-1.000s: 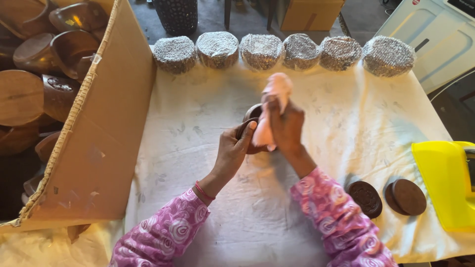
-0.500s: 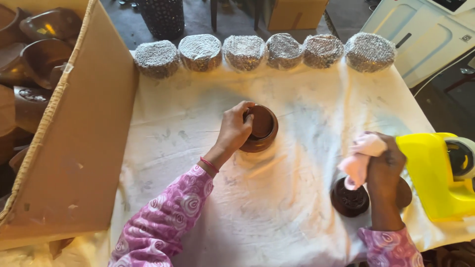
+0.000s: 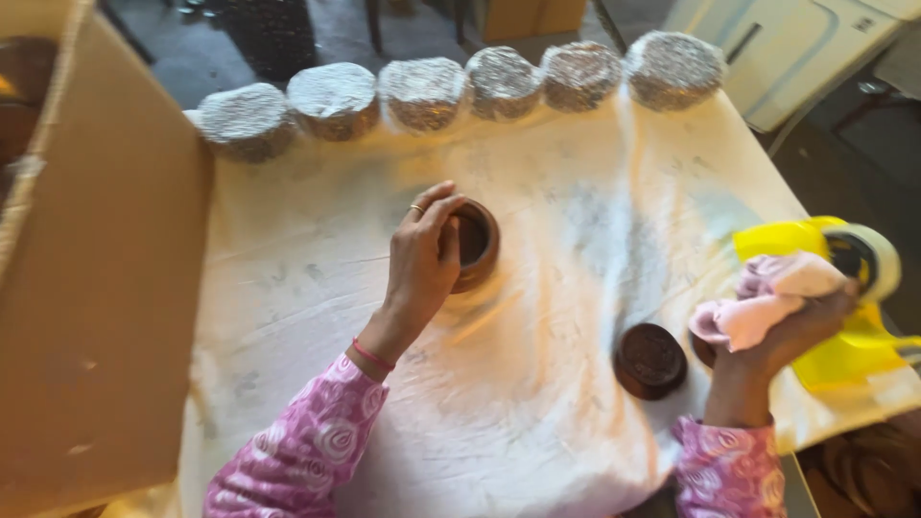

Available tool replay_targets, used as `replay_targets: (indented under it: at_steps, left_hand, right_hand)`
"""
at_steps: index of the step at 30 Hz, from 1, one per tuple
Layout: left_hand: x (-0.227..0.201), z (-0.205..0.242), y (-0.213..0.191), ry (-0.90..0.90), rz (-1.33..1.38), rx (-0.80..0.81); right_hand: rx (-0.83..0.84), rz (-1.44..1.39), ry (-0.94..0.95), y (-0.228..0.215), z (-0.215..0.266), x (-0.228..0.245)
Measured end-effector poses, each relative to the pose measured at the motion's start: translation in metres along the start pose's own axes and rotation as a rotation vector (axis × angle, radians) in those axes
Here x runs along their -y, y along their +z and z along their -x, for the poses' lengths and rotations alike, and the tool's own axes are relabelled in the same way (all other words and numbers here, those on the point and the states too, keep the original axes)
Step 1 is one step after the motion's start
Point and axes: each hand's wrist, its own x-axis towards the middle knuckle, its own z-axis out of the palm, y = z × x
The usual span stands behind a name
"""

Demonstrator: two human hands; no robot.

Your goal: Polishing wooden bowls and lids with a cloth.

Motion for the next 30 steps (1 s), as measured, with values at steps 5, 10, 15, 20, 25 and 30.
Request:
replay_targets:
  at_steps: [5,10,15,20,25,30]
  left_hand:
    - [-0.038,0.029,0.058,0.088,0.133,0.291]
    - [-0.072,0.057,0.120,0.282,-0.006,0.838]
    - [-0.078,0.069,0.162,0.382,0.031,0.866]
    - [-0.083,0.057,0.157,0.283,0.000,0.995]
    - [-0.075,0.048,0.161,0.347,0.082,0.902]
    - [-0.099,0.053,0.240,0.375,0.151,0.792]
  right_hand:
    - [-0.079,-0.007,-0.008,-0.026,-0.001,0.010]
    - [-0.029,0.017,-0.032,-0.022,0.007,0.016]
    - [-0.041,0.109,0.004,-0.007,0.011,0.025]
    - [-0.126,0.082,-0.077,-0.059,0.016,0.017]
    - [-0.152,0.270,-0.219,-0.052,0.002,0.029]
    - [-0.156,0.444,-0.345,-0.057,0.005,0.043]
